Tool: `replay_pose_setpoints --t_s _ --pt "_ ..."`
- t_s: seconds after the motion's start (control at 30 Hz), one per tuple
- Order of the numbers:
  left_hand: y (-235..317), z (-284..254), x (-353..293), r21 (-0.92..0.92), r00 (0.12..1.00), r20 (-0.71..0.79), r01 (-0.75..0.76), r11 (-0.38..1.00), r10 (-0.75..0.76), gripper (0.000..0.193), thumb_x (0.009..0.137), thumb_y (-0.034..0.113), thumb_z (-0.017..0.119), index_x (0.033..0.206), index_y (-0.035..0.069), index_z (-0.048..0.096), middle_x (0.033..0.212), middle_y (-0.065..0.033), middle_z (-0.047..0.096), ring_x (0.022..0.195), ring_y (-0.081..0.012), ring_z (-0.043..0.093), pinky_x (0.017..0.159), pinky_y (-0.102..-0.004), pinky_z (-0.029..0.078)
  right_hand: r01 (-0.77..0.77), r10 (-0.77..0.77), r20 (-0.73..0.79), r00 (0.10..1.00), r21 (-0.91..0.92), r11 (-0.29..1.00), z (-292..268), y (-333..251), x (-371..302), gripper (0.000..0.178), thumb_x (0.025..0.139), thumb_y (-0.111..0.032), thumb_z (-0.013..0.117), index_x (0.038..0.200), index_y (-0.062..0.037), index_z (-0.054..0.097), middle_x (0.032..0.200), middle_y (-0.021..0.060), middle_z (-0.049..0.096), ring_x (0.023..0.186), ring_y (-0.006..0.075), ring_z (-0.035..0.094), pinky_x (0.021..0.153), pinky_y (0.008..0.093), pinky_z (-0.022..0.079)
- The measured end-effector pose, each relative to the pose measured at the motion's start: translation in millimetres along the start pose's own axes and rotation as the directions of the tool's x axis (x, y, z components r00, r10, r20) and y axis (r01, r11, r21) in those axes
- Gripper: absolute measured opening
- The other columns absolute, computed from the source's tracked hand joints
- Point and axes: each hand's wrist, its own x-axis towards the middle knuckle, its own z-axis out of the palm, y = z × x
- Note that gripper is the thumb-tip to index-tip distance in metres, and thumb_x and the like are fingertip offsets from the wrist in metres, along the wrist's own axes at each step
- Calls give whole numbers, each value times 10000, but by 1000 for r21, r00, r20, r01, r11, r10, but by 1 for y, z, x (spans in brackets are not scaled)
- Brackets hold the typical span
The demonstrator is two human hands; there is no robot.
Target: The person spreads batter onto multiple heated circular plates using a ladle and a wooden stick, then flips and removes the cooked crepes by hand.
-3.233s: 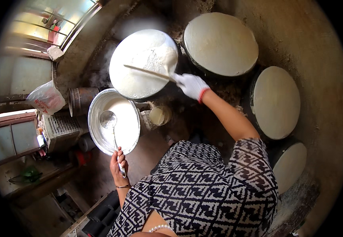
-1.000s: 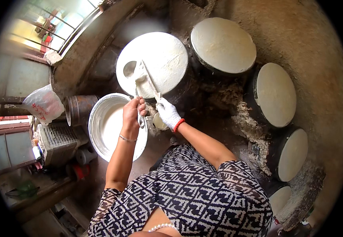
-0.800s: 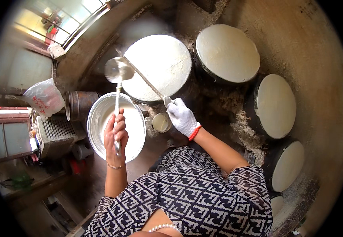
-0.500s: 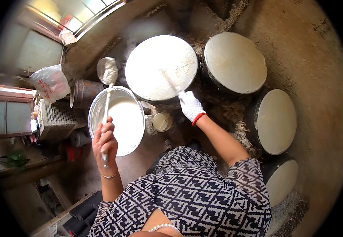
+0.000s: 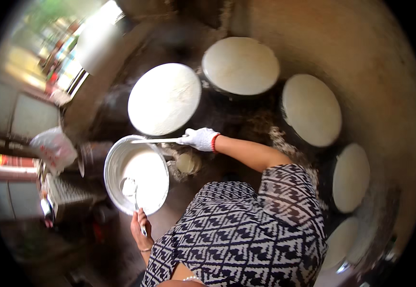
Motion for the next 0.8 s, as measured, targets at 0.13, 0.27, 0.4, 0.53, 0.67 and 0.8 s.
replay_pose_setpoints --t_s 0.13,0.27,0.4,0.53,0.67,0.8 --pt "-1 -20 2 262 995 43 78 962 -92 310 1035 246 451 1109 -55 443 773 -16 450 561 -76 390 436 -204 349 -318 408 -698 588 264 910 70 35 -13 161 932 -171 550 1050 -63 567 883 227 568 743 437 576 668 499 485" --pt "0 -34 12 503 989 19 119 856 -149 288 1029 257 455 1106 -17 500 766 -26 482 537 -81 380 413 -209 322 -411 461 -331 823 211 887 107 -50 -48 367 958 -240 475 1311 -149 517 920 247 573 808 419 606 707 488 510" --pt "-26 -35 25 620 921 74 257 742 -381 296 1021 273 480 1098 -11 514 791 -18 501 540 -68 391 420 -203 330 -309 398 -286 872 309 899 131 -147 -104 521 940 -353 507 1417 -160 423 1007 248 590 906 432 611 774 490 507" --pt "-86 -6 9 869 919 93 112 481 -382 281 1000 301 532 995 24 580 769 -4 541 550 -64 406 430 -204 354 -417 521 -293 801 351 838 126 -209 -132 788 881 -606 521 1452 -93 340 1021 250 587 867 444 612 749 502 494" --pt "-126 -1 18 943 889 190 -48 329 -416 177 922 168 638 968 0 608 724 -33 570 489 -113 494 407 -221 376 -345 542 -381 749 474 810 113 -234 -155 880 880 -651 493 1492 -65 257 962 253 572 826 430 603 745 484 497" --pt "-162 56 22 923 786 169 85 376 -594 193 941 109 594 1098 -2 581 857 -37 614 511 -63 413 400 -202 366 -305 526 -691 496 429 850 76 -184 -190 707 890 -541 560 1359 -28 430 971 232 585 895 410 597 780 446 497"
